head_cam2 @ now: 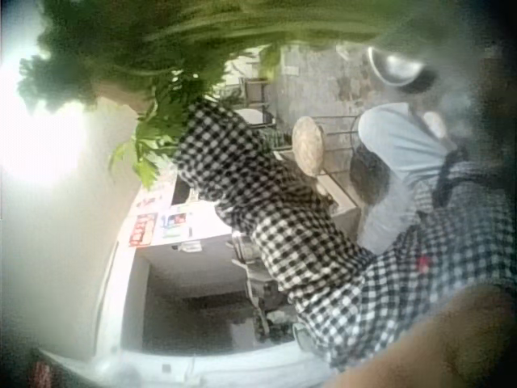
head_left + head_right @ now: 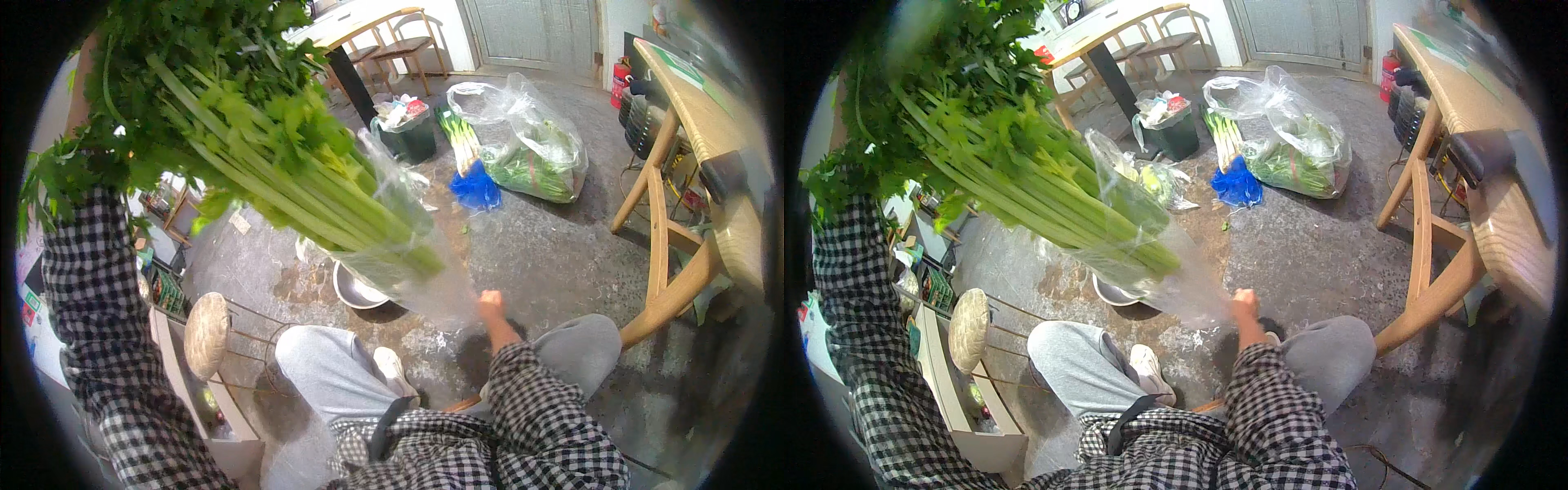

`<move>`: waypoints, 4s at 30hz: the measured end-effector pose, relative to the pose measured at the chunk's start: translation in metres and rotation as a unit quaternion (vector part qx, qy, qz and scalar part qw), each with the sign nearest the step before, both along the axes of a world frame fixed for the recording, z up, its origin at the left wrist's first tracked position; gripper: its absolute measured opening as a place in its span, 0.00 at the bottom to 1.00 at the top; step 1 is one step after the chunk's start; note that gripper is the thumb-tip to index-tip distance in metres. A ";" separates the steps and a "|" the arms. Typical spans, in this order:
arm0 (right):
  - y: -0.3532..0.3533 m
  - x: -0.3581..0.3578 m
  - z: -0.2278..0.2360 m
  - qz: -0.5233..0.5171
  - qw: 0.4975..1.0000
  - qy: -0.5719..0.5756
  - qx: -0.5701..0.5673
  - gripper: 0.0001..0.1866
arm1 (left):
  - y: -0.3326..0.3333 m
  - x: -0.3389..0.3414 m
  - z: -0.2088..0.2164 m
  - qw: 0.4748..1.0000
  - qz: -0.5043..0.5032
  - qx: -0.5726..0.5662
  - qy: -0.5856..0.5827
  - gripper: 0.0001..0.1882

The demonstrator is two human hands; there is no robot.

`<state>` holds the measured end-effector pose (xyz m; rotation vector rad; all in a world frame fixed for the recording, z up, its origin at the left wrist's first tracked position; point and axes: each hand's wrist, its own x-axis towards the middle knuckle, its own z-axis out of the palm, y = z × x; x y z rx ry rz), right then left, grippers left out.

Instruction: The person unpacks a bundle of celery, removes the leaves by hand, and places them in a metal bowl. They then use a knife to trim the ends of the celery stalks and continue trimming more stalks.

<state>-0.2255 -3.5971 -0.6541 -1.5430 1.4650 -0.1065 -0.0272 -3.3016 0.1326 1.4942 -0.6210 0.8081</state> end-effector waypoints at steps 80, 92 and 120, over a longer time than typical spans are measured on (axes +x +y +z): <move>-0.021 0.132 0.063 0.274 0.933 -0.174 0.159 0.34 | -0.144 0.074 -0.450 0.808 -0.305 -0.152 0.481 0.13; 0.004 0.141 0.040 0.277 0.936 -0.152 0.157 0.31 | -0.207 0.142 -0.518 0.830 -0.292 -0.090 0.467 0.21; -0.001 0.167 -0.030 0.193 0.886 -0.255 0.336 0.26 | -0.238 0.274 -0.605 0.781 -0.312 -0.005 0.541 0.27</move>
